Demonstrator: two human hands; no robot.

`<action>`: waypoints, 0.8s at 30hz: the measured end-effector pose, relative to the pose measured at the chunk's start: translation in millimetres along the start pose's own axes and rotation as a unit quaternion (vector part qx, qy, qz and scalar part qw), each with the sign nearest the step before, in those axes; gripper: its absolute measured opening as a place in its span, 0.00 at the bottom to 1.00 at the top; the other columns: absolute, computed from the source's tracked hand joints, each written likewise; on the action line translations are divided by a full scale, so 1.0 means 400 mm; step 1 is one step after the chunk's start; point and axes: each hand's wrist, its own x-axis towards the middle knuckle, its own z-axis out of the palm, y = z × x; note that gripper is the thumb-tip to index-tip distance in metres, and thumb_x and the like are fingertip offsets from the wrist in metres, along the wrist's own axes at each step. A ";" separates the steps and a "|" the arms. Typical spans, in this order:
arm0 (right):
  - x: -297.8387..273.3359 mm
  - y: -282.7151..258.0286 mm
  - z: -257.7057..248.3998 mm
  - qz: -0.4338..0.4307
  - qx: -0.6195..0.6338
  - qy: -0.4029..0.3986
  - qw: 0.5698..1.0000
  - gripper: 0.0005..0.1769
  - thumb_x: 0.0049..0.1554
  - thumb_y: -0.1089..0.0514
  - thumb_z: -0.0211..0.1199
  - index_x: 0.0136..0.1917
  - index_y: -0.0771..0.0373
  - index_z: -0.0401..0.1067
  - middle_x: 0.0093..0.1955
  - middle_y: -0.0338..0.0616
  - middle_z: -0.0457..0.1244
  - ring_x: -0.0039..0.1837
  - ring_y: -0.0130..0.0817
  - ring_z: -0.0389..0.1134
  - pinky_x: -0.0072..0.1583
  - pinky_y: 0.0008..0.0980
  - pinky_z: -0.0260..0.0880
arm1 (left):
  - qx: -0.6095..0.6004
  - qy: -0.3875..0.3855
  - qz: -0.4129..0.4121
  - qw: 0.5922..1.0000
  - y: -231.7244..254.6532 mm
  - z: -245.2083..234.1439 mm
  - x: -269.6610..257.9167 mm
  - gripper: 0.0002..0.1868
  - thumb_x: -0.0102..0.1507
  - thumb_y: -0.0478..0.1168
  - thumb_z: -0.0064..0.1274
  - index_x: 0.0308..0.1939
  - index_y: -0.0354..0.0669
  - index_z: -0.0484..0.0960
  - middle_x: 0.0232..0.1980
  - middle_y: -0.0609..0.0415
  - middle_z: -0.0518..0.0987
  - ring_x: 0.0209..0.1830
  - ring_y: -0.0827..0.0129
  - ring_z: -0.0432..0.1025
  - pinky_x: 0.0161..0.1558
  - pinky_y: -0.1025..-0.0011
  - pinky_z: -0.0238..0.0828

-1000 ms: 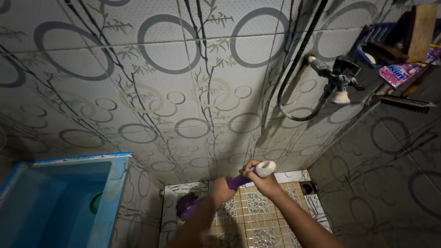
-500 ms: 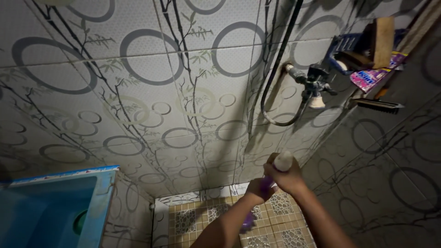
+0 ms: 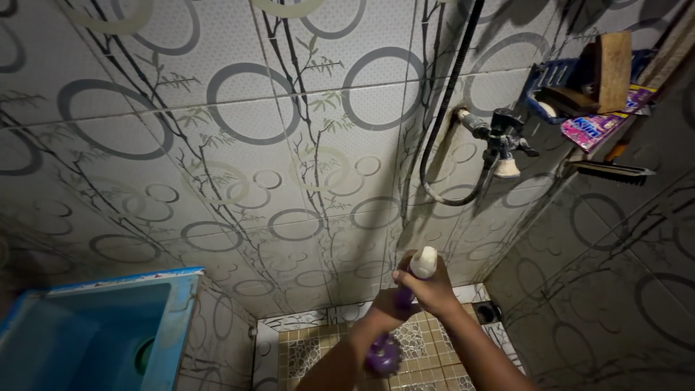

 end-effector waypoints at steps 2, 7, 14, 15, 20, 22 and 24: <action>0.007 0.023 0.022 0.008 0.075 -0.006 0.997 0.08 0.49 0.65 0.69 0.34 0.67 0.71 0.30 0.42 0.65 0.34 0.30 0.66 0.37 0.30 0.66 | 0.018 0.030 0.002 0.999 -0.024 -0.026 -0.023 0.23 0.66 0.53 0.54 0.55 0.40 0.79 0.44 0.41 0.83 0.45 0.48 0.79 0.48 0.57 0.74; -0.001 0.118 0.080 0.019 0.100 -0.026 0.994 0.05 0.49 0.66 0.65 0.39 0.65 0.70 0.38 0.44 0.69 0.44 0.33 0.73 0.47 0.32 0.74 | -0.176 0.112 -0.134 0.969 -0.144 -0.030 -0.115 0.15 0.57 0.43 0.62 0.45 0.41 0.84 0.36 0.46 0.85 0.37 0.57 0.82 0.40 0.62 0.77; -0.015 0.209 0.146 0.077 0.116 -0.119 0.983 0.03 0.55 0.66 0.63 0.43 0.64 0.70 0.46 0.46 0.70 0.55 0.37 0.73 0.58 0.36 0.74 | -0.190 0.111 -0.196 0.956 -0.295 -0.043 -0.184 0.13 0.54 0.36 0.58 0.42 0.40 0.86 0.37 0.44 0.86 0.38 0.55 0.82 0.42 0.61 0.76; -0.017 0.209 0.140 0.081 0.116 -0.129 0.982 0.02 0.55 0.65 0.63 0.43 0.63 0.70 0.46 0.46 0.70 0.57 0.36 0.73 0.60 0.36 0.74 | -0.169 0.116 -0.207 0.957 -0.299 -0.046 -0.185 0.14 0.54 0.36 0.60 0.43 0.41 0.86 0.38 0.44 0.86 0.40 0.57 0.82 0.43 0.62 0.76; -0.020 0.187 0.070 0.113 0.035 -0.120 0.986 0.04 0.56 0.61 0.64 0.41 0.63 0.71 0.48 0.45 0.73 0.58 0.35 0.76 0.62 0.35 0.76 | -0.121 0.132 -0.247 0.952 -0.266 -0.009 -0.144 0.13 0.56 0.39 0.63 0.44 0.41 0.85 0.40 0.43 0.85 0.43 0.55 0.81 0.46 0.61 0.76; -0.026 0.166 0.022 0.132 -0.015 -0.097 0.986 0.05 0.56 0.59 0.65 0.41 0.62 0.72 0.46 0.44 0.74 0.54 0.35 0.76 0.58 0.35 0.78 | -0.107 0.162 -0.239 0.951 -0.238 0.042 -0.099 0.13 0.56 0.39 0.63 0.44 0.41 0.85 0.41 0.43 0.84 0.44 0.54 0.81 0.46 0.60 0.76; -0.029 0.134 -0.027 0.133 -0.056 -0.072 0.987 0.05 0.55 0.59 0.66 0.42 0.62 0.75 0.44 0.44 0.74 0.51 0.35 0.77 0.55 0.35 0.78 | -0.157 0.135 -0.240 0.948 -0.205 0.083 -0.048 0.17 0.55 0.41 0.64 0.47 0.44 0.82 0.42 0.46 0.84 0.42 0.56 0.81 0.45 0.61 0.78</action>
